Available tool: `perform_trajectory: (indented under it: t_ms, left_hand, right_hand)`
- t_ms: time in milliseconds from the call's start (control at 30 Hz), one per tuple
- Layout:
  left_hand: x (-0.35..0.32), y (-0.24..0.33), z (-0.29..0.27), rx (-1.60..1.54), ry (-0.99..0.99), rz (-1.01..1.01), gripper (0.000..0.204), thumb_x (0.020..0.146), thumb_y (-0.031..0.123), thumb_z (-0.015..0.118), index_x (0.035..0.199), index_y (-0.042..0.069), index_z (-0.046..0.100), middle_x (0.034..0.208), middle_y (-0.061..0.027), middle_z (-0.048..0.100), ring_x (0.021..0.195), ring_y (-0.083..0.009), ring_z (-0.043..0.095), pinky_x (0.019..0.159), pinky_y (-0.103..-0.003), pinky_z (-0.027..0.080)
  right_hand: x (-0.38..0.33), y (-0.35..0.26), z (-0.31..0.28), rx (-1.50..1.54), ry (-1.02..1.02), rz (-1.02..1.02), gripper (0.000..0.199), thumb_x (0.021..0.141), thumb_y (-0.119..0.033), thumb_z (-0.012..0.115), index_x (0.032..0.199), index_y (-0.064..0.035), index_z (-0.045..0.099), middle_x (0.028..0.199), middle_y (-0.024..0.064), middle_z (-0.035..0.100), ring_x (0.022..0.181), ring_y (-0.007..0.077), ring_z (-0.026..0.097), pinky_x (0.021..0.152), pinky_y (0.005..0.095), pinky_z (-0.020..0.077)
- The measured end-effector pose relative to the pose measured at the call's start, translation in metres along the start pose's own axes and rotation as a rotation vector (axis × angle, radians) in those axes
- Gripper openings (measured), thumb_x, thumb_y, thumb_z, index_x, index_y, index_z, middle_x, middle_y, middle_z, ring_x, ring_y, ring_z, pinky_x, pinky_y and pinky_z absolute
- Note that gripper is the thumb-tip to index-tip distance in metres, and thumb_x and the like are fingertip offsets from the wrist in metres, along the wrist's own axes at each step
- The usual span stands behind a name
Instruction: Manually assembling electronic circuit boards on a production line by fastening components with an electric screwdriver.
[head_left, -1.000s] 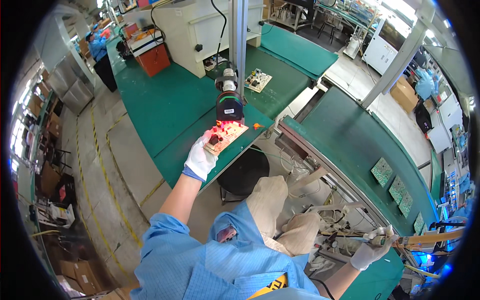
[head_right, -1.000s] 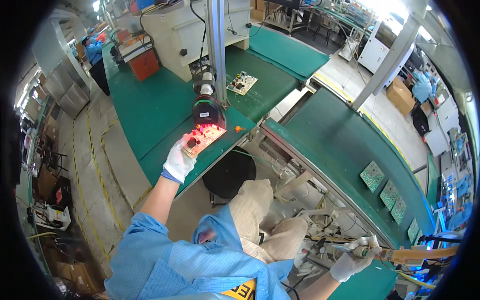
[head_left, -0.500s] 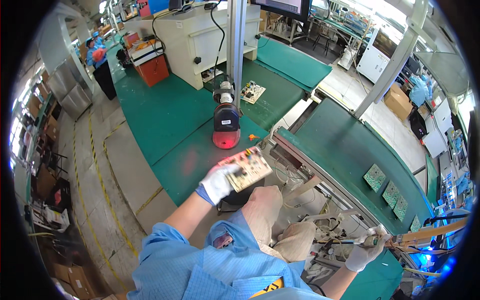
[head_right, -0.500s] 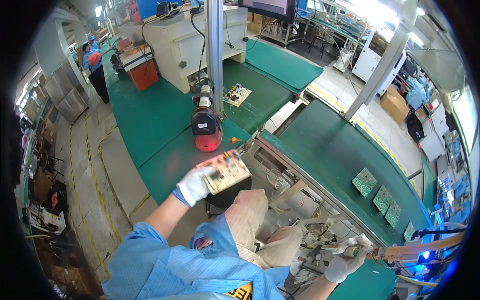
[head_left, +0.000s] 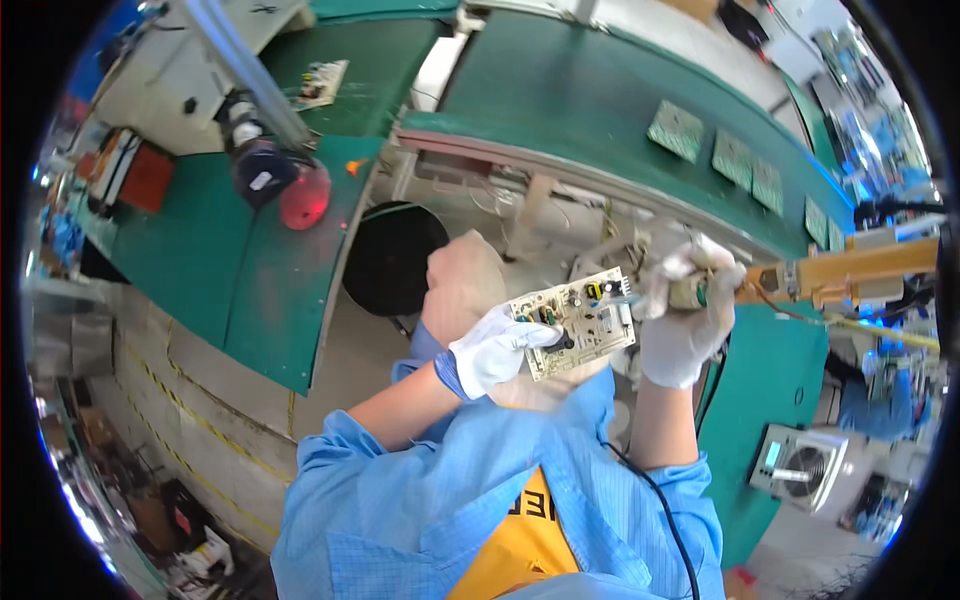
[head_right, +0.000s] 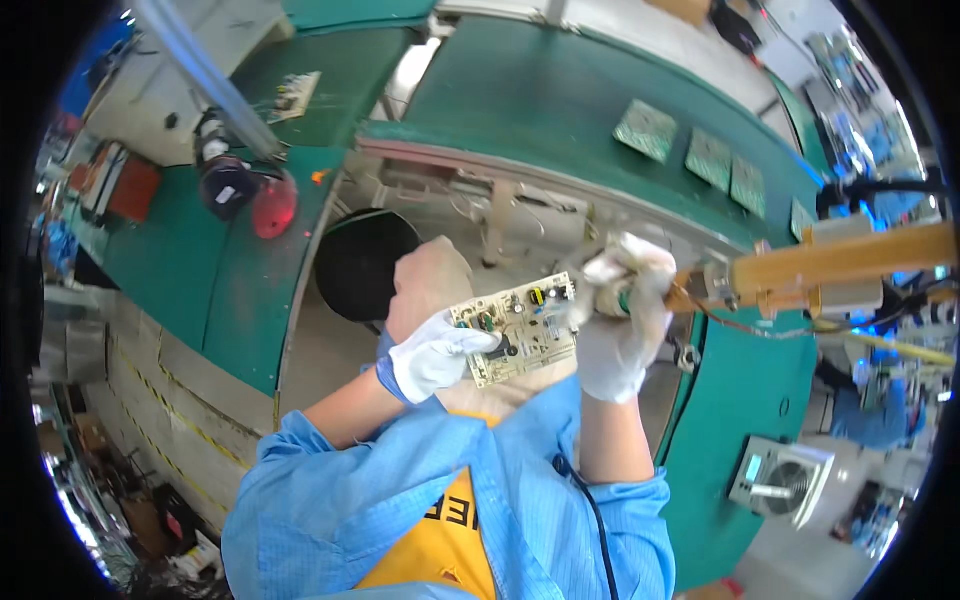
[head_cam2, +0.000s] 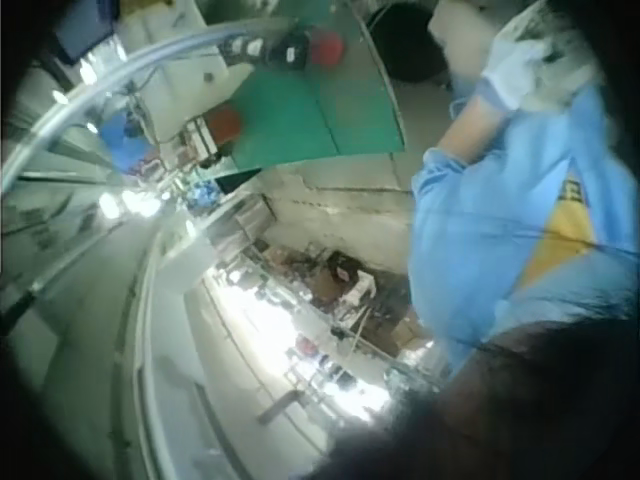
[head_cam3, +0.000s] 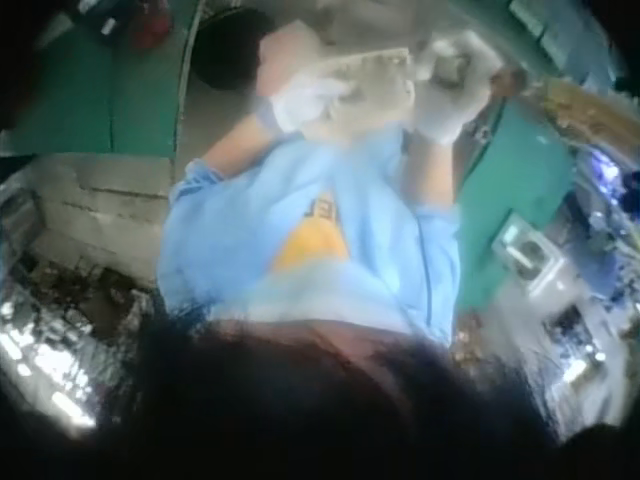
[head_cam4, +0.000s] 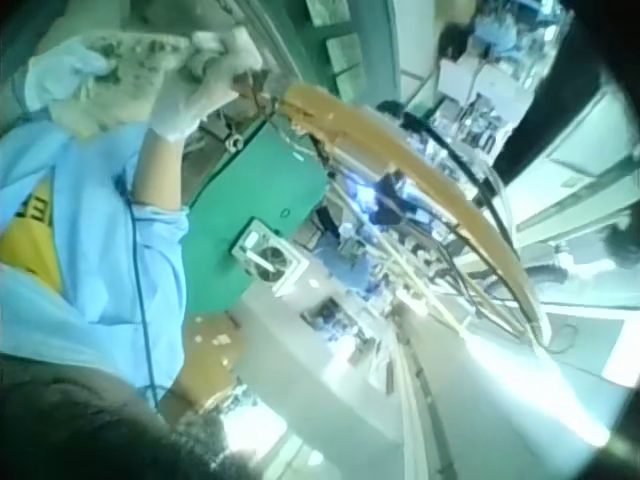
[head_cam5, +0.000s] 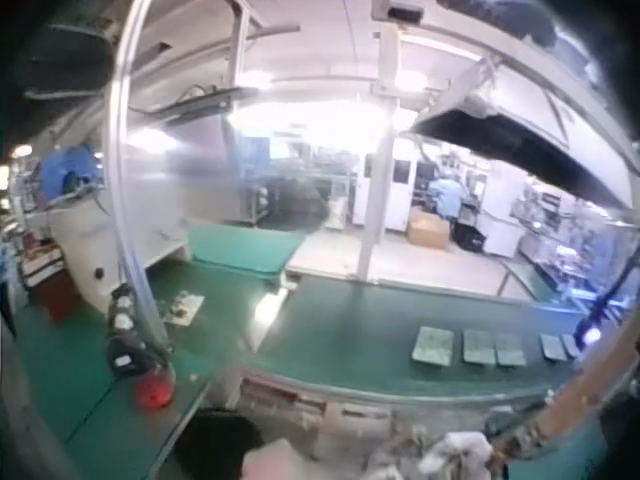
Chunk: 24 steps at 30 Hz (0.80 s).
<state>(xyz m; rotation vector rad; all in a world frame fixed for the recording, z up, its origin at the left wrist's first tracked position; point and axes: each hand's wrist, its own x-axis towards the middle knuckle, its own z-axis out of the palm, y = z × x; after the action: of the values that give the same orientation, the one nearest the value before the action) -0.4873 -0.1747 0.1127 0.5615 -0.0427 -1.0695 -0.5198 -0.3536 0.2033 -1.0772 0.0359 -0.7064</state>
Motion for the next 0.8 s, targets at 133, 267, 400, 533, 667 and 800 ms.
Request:
perform_trajectory:
  t_ms: [133,267,400,533,667,800]
  left_hand:
    - [0.0,-0.007,0.006,0.177,-0.015,-0.06,0.043,0.086,0.009,0.063,0.125,-0.005,0.053,0.112,-0.01,0.064,0.101,-0.0154,0.062,0.09,-0.03,0.05]
    - [0.0,-0.009,0.029,0.145,0.012,-0.099,0.041,0.087,0.011,0.063,0.123,-0.005,0.054,0.108,-0.0098,0.066,0.098,-0.0138,0.062,0.086,-0.029,0.051]
    - [-0.005,-0.017,0.029,0.147,0.033,-0.086,0.038,0.088,0.012,0.063,0.122,-0.005,0.056,0.107,-0.0098,0.066,0.096,-0.0139,0.063,0.084,-0.029,0.052]
    - [-0.005,-0.013,0.031,0.312,0.026,-0.056,0.037,0.087,0.012,0.063,0.119,-0.005,0.057,0.104,-0.0091,0.067,0.093,-0.0124,0.063,0.083,-0.028,0.052]
    - [-0.001,-0.017,0.024,0.306,0.039,-0.028,0.033,0.087,0.012,0.062,0.115,-0.005,0.059,0.1,-0.0089,0.068,0.091,-0.0112,0.063,0.082,-0.028,0.052]
    - [0.001,-0.019,0.019,0.36,0.024,-0.045,0.03,0.088,0.014,0.061,0.112,-0.005,0.06,0.099,-0.0102,0.068,0.09,-0.0128,0.064,0.081,-0.029,0.052]
  right_hand:
    - [-0.003,-0.001,-0.003,0.039,-0.035,-0.037,0.041,0.102,-0.039,0.038,0.108,-0.0047,0.059,0.08,0.0098,0.058,0.046,0.0147,0.045,0.039,0.0267,0.0388]
    - [-0.009,-0.004,-0.012,-0.018,-0.002,-0.022,0.041,0.102,-0.039,0.036,0.109,-0.005,0.059,0.08,0.0091,0.057,0.045,0.0136,0.045,0.04,0.0258,0.0381]
    - [-0.016,-0.009,-0.011,-0.065,-0.017,-0.014,0.035,0.102,-0.035,0.036,0.106,-0.005,0.055,0.08,0.0087,0.056,0.045,0.0119,0.044,0.043,0.0253,0.0379]
    - [-0.018,-0.01,-0.012,-0.117,-0.037,-0.006,0.029,0.1,-0.03,0.036,0.104,-0.0051,0.052,0.08,0.0084,0.055,0.044,0.0118,0.045,0.046,0.0254,0.0389]
    - [-0.016,-0.006,-0.013,-0.166,0.042,-0.016,0.035,0.101,-0.035,0.036,0.104,-0.0049,0.054,0.08,0.0091,0.056,0.043,0.012,0.045,0.046,0.0254,0.0389]
    - [-0.013,-0.007,-0.012,0.027,-0.038,-0.017,0.048,0.101,-0.044,0.035,0.105,-0.0026,0.059,0.079,0.0106,0.058,0.041,0.0127,0.045,0.043,0.0255,0.0386]
